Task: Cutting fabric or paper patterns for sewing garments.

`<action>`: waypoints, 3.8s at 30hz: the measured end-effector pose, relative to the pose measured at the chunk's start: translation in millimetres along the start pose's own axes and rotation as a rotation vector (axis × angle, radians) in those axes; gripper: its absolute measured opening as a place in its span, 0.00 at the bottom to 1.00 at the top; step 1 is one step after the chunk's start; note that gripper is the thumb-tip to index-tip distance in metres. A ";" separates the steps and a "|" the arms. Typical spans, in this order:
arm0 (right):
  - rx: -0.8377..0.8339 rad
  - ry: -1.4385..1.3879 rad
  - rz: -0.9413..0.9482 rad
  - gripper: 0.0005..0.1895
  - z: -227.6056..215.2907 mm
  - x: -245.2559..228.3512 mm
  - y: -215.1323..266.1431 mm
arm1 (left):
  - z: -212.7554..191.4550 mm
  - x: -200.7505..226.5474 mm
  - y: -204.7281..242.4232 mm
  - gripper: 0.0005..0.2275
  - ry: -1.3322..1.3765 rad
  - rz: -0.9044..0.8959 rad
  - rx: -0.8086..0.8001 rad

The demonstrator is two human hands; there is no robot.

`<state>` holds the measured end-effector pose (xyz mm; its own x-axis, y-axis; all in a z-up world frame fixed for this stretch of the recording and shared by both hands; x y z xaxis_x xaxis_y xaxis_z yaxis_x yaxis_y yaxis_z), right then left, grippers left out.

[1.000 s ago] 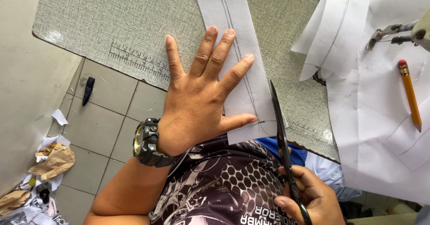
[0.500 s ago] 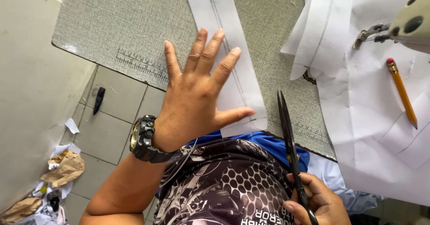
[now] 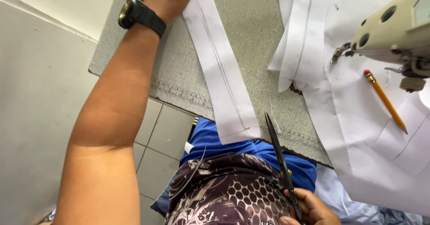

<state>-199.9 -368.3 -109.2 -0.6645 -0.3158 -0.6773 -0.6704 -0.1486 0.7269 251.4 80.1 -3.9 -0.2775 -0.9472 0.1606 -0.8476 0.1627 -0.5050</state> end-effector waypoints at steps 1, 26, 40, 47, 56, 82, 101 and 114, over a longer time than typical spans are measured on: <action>-0.079 0.003 -0.075 0.38 -2.2 23.9 -7.1 | 7.8 -6.7 -8.9 0.20 0.031 -0.055 -0.058; -0.131 -0.338 0.112 0.29 35.3 -97.9 5.6 | -106.7 206.1 181.7 0.41 0.215 0.182 -0.328; 0.004 -0.224 0.240 0.38 16.1 -56.4 34.0 | -129.7 221.6 184.0 0.20 0.385 -0.027 -0.193; 0.096 -0.080 0.211 0.36 22.9 -91.2 31.9 | -123.2 230.5 184.3 0.18 0.439 -0.089 -0.141; -0.121 -0.171 0.228 0.38 -8.1 -18.2 43.4 | -103.5 233.6 209.6 0.21 0.372 -0.143 -0.139; 0.021 -0.074 0.149 0.42 19.0 -55.5 31.8 | -106.4 234.2 213.3 0.22 0.518 -0.141 -0.127; 0.104 0.128 0.077 0.40 20.8 -72.6 30.0 | -105.7 234.1 213.7 0.22 0.538 -0.169 -0.093; 0.090 0.114 0.106 0.43 14.0 -57.5 32.0 | -106.4 233.3 212.8 0.22 0.545 -0.143 -0.117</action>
<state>-187.8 -341.8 -48.6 -0.6948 -0.4303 -0.5763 -0.6286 -0.0259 0.7773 -41.8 -76.9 16.3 -0.3235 -0.6879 0.6497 -0.9296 0.1028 -0.3540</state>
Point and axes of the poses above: each hand's wrist, its own y-axis away from the middle knuckle, its own z-axis out of the palm, x = y × z, the point moved 5 cm from there along -y, towards the middle knuckle, and after that the axes turned 4 degrees about x, right-handed, at the moved point
